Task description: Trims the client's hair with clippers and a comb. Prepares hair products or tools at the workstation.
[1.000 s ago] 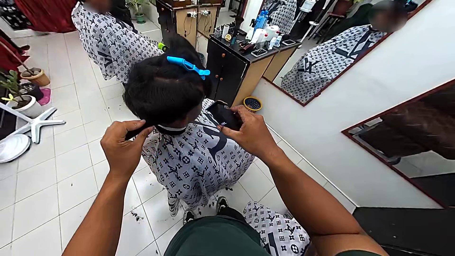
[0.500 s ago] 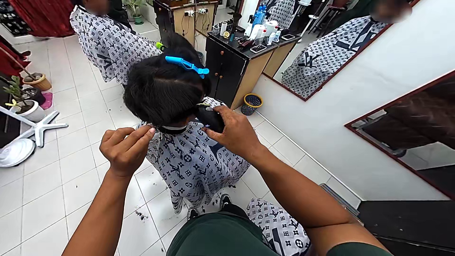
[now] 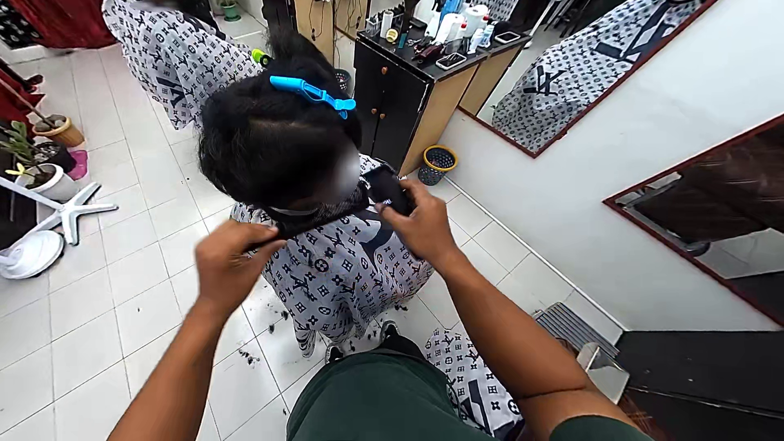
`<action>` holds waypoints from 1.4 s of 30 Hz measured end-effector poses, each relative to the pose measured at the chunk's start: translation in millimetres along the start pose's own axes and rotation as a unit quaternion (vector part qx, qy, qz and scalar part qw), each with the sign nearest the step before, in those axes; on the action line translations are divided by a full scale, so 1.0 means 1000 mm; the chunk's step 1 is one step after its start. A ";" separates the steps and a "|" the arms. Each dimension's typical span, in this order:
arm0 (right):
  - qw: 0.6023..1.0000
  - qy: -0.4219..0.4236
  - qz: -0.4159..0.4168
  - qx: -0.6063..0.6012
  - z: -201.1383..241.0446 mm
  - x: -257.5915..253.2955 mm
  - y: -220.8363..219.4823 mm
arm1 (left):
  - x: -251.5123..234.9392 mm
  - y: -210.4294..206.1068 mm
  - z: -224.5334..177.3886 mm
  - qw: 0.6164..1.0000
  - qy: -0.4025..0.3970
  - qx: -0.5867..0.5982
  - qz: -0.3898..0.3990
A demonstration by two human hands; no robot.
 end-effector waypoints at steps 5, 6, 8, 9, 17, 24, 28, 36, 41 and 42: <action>0.999 0.037 -0.001 0.018 0.018 -0.010 0.009 | 0.029 -0.029 0.022 0.992 0.121 -0.036 0.011; 0.998 0.052 0.008 0.029 0.021 -0.010 0.007 | 0.027 -0.026 0.023 0.991 0.129 -0.042 0.006; 0.996 0.076 0.025 0.048 0.026 -0.011 0.003 | 0.020 -0.018 0.022 0.991 0.122 -0.057 -0.016; 0.995 0.083 0.031 0.052 0.027 -0.011 0.000 | 0.016 -0.014 0.019 0.991 0.105 -0.075 -0.031; 0.987 0.125 0.051 0.093 0.028 -0.020 -0.020 | 0.004 0.000 -0.003 0.935 -0.133 -0.289 -0.156; 0.981 0.169 0.054 0.076 0.038 -0.024 -0.031 | 0.005 -0.003 0.002 0.927 -0.171 -0.289 -0.167; 0.964 0.251 0.068 0.053 0.062 -0.008 -0.056 | 0.007 -0.003 0.004 0.923 -0.208 -0.270 -0.181; 0.970 0.172 0.173 -0.023 0.012 -0.009 -0.026 | -0.013 0.019 -0.033 0.980 0.060 -0.015 -0.190; 0.996 0.056 0.074 -0.016 -0.023 -0.048 0.021 | 0.006 -0.045 -0.020 0.983 0.107 -0.146 0.022; 0.996 0.059 0.070 -0.017 -0.022 -0.052 0.024 | 0.008 -0.046 -0.020 0.980 0.115 -0.163 0.016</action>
Point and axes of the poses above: each hand's wrist, its own x-axis away from the middle knuckle, its own y-axis out of the back of the hand, z = x × y, the point moved 5 cm from there along -x, towards the middle knuckle, and after that the axes turned 11 degrees about -x, right-handed, at the moved point
